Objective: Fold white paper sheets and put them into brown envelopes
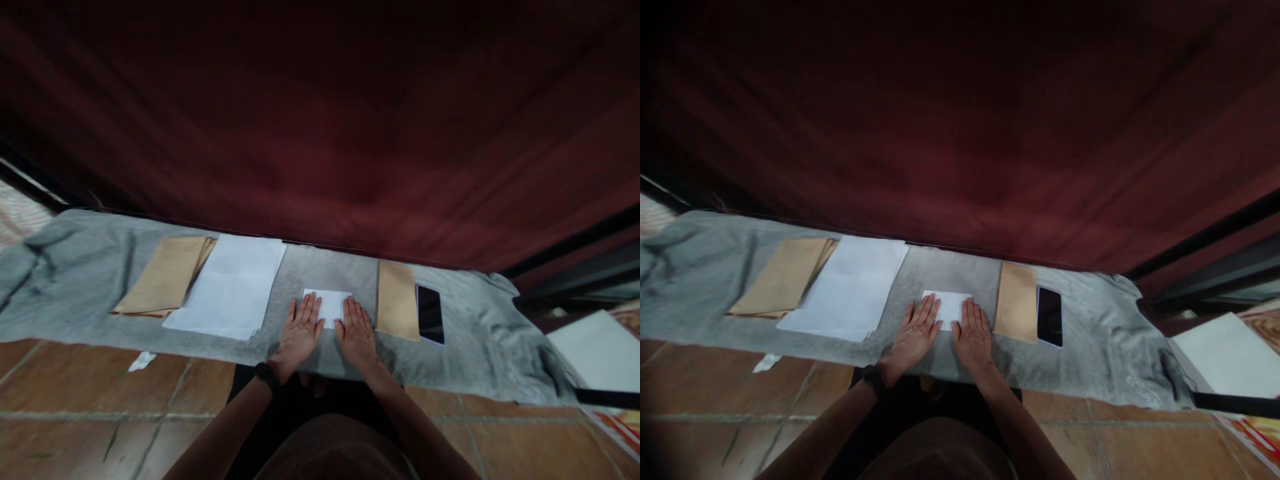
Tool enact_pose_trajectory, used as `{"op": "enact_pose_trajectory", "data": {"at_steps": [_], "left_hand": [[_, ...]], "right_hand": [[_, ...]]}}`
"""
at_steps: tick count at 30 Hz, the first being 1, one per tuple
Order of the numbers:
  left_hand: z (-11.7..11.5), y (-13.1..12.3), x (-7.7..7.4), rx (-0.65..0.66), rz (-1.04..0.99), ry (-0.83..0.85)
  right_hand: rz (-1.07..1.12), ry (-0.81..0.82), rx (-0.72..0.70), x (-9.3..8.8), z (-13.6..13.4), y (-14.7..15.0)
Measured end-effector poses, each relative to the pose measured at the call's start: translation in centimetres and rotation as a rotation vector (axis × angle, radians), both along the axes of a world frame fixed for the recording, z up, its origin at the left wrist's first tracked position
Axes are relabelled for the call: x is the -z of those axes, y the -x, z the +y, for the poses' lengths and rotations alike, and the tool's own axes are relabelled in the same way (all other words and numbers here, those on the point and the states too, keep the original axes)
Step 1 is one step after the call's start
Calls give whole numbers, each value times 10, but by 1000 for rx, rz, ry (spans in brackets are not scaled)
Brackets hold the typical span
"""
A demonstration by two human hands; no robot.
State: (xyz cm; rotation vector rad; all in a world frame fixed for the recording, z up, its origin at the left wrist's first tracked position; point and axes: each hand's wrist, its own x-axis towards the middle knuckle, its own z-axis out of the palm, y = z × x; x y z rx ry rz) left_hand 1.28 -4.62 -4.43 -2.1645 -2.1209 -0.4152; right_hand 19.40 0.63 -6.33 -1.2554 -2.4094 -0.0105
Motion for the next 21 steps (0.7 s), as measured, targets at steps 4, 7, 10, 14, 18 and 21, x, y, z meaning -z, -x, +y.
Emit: {"op": "enact_pose_trajectory", "data": {"at_steps": [4, 7, 10, 14, 18, 21], "left_hand": [[11, -16, -3, 56, -33, 5], [18, -25, 0, 72, -37, 31], [19, -21, 5, 25, -32, 10], [10, 2, 8, -21, -29, -30], [3, 15, 7, -49, -29, -20], [2, 16, 7, -54, -33, -22]], "right_hand": [[8, 2, 6, 0, -1, 2], [6, 3, 13, -1, -1, 3], [-8, 2, 30, -3, -2, 3], [-8, 9, 43, -5, -4, 2], [19, 40, 73, -10, -2, 6], [43, 77, 57, -17, 1, 17]]}}
